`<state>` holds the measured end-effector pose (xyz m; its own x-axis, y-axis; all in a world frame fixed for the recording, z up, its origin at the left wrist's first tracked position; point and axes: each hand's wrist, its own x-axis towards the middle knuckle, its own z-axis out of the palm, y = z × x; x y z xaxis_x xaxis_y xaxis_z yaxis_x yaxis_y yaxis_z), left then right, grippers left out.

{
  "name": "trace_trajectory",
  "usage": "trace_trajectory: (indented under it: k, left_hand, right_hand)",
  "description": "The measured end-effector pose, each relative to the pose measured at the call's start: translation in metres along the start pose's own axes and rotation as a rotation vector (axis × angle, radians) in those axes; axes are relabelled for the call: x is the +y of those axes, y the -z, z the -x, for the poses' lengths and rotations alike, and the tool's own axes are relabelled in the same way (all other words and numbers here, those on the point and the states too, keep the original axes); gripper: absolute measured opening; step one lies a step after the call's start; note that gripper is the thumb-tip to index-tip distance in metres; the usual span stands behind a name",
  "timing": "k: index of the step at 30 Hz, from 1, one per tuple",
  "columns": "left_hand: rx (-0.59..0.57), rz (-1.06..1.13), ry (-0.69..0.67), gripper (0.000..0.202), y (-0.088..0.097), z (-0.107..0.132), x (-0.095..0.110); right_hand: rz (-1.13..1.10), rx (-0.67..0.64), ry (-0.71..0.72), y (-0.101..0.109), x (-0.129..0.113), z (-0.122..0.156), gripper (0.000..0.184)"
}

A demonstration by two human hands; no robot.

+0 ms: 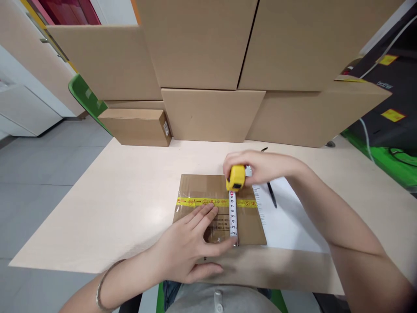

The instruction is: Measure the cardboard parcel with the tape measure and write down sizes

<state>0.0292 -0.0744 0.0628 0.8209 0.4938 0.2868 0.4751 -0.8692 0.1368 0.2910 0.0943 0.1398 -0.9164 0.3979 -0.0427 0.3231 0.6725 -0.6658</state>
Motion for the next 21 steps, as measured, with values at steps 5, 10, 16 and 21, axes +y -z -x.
trace_trajectory:
  k: [5, 10, 16, 21]
  left_hand:
    - [0.126, 0.143, 0.037, 0.06, -0.004, 0.006, -0.003]
    - [0.283, 0.452, 0.247, 0.043, 0.002, 0.011, -0.007]
    - [0.52, 0.788, 1.117, 0.056, -0.003, 0.016, -0.049]
    - [0.279, 1.228, 0.996, 0.058, -0.008, 0.012, -0.076]
  right_hand:
    - [0.113, 0.019, -0.003, -0.058, -0.054, 0.039, 0.019]
    - [-0.106, 0.147, -0.107, -0.075, -0.052, 0.081, 0.032]
    - [-0.525, 0.635, -0.519, -0.077, -0.006, 0.107, 0.032]
    - [-0.672, 0.599, -0.528, -0.094, -0.001, 0.108, 0.034]
